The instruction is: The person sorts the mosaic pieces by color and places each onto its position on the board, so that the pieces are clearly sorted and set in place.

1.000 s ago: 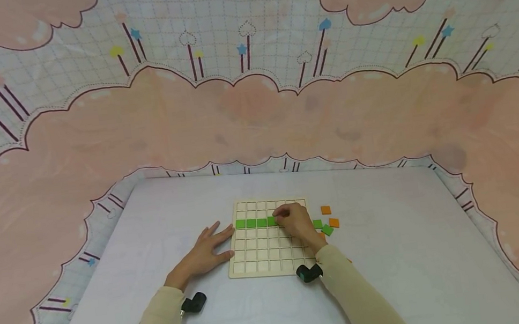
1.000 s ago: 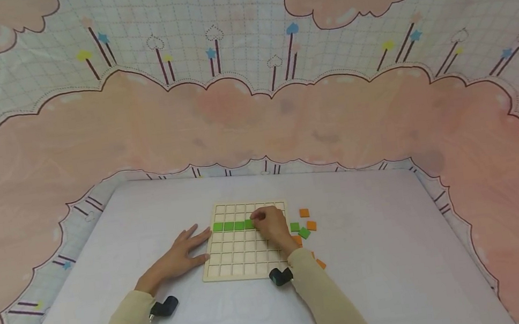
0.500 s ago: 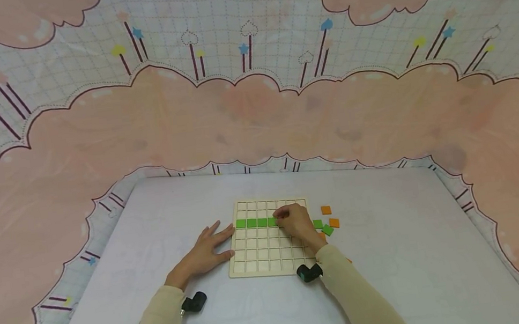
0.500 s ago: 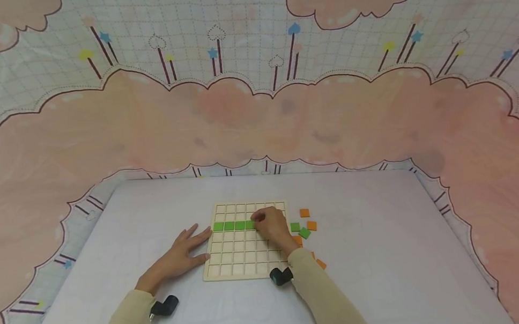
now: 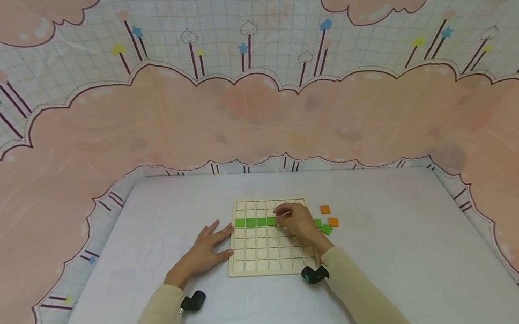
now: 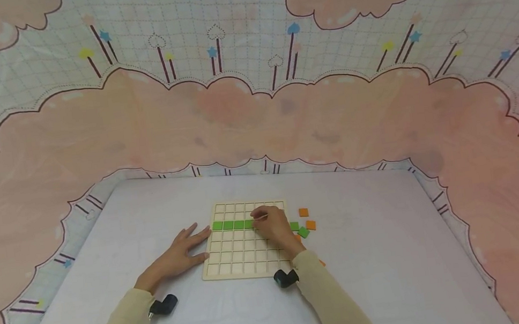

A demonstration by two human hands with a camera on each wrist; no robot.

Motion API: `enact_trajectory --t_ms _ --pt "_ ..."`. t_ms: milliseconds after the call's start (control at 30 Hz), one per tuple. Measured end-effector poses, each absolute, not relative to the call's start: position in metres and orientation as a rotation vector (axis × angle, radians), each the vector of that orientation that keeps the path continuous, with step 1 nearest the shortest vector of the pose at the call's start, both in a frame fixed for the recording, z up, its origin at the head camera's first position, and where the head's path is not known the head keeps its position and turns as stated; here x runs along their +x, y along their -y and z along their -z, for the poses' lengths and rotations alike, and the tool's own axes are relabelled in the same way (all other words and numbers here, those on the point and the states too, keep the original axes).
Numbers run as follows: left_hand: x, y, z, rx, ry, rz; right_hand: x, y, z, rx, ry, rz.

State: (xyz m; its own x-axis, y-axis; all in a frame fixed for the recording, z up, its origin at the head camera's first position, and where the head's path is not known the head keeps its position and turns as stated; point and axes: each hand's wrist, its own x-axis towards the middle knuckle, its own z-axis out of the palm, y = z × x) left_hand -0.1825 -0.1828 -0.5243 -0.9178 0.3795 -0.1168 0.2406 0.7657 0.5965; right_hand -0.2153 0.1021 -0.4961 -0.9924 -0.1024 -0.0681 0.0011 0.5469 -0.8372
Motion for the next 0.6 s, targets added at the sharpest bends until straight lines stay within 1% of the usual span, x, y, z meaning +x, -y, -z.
enact_trajectory --t_ms 433,600 --pt "-0.18 0.182 0.519 0.484 -2.731 -0.875 -0.199 -0.112 0.466 -0.102 -2.614 1.538" --pt "-0.179 0.181 0.518 0.506 -2.731 -0.889 -0.189 -0.115 0.455 -0.169 -2.675 1.534"
